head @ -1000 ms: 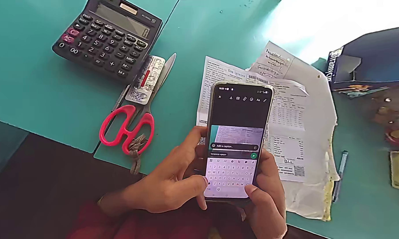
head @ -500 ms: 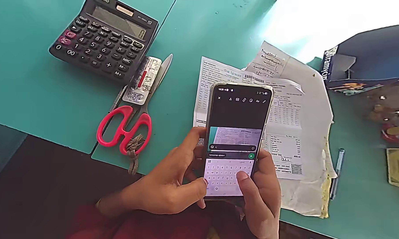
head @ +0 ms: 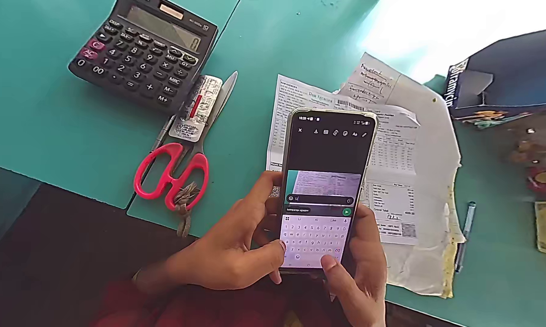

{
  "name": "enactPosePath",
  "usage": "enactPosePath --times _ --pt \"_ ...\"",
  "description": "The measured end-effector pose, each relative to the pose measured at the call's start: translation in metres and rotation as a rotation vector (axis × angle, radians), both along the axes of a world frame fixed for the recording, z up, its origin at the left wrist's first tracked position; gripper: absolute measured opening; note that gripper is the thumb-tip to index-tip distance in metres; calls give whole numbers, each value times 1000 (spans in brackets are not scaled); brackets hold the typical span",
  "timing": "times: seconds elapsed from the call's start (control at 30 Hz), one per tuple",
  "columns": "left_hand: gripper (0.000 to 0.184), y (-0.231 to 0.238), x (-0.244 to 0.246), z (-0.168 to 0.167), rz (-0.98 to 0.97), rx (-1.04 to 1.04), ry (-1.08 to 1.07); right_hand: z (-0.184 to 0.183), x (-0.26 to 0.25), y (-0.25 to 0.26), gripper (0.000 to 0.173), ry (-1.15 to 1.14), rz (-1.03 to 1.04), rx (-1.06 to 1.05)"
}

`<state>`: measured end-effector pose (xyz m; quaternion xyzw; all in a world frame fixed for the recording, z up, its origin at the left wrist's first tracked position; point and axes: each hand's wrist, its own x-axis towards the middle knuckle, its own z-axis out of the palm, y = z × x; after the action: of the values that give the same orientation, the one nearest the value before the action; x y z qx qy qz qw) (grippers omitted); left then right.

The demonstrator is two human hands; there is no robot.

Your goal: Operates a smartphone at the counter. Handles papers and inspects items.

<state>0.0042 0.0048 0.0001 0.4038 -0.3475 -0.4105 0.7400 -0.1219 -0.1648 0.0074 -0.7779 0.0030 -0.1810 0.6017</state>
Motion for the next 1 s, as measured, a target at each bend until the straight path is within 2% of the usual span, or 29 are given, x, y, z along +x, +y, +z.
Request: enactPosePath --times 0.23,0.43,0.7,0.87,1.0 --pt "58 -1 -1 0 4 9 -9 1 1 2 65 3 -37 -47" --pt "68 -1 -1 -2 -6 5 -96 0 4 6 54 -10 -114 -56" --pt "65 -1 -1 -2 -8 2 -159 1 7 11 52 18 -221 -97" --pt "65 -1 -1 -3 -22 -15 -105 -4 2 2 49 -37 -78 -6" --pt "64 -1 0 -2 -26 -3 -90 -3 3 2 38 -18 -101 -9"
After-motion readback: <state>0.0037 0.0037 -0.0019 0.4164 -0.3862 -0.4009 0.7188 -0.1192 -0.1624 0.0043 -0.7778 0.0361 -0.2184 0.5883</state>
